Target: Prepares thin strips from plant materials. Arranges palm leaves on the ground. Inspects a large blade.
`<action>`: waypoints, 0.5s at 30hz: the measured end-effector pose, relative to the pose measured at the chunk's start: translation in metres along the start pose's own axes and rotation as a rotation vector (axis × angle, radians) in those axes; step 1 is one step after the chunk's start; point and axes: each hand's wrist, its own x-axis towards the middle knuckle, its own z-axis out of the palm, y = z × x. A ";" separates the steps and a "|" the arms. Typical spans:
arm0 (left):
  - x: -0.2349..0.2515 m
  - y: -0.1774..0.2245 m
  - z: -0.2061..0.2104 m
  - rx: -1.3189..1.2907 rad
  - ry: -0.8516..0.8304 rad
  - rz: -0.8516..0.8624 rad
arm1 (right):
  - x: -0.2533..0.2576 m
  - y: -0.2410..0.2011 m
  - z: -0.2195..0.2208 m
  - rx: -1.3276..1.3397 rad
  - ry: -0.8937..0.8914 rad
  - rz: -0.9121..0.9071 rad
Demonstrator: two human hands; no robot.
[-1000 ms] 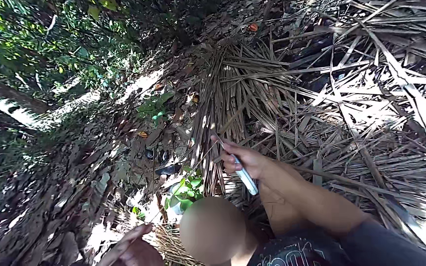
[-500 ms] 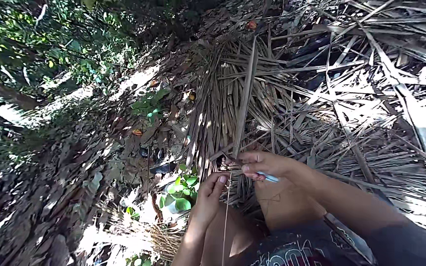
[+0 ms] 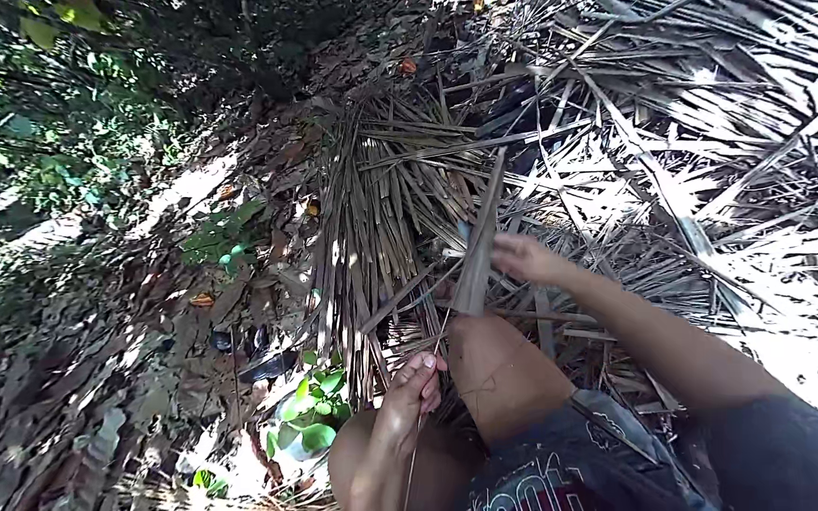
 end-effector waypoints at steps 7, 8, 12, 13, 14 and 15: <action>-0.026 -0.012 -0.039 -0.001 0.062 -0.091 | -0.007 0.122 -0.192 -0.485 0.559 0.330; -0.026 -0.010 -0.040 -0.018 0.072 -0.080 | -0.017 0.114 -0.201 -0.547 0.564 0.383; -0.020 -0.001 -0.025 -0.162 -0.059 -0.025 | -0.052 0.010 -0.122 -0.374 0.440 0.299; -0.017 0.002 -0.019 -0.215 -0.111 -0.015 | -0.061 -0.013 -0.086 -0.189 0.315 0.213; -0.015 0.004 -0.012 -0.269 -0.151 -0.012 | -0.068 -0.029 -0.048 0.066 0.149 0.137; -0.014 0.006 -0.006 -0.312 -0.176 -0.015 | -0.072 -0.040 -0.015 0.284 -0.070 0.119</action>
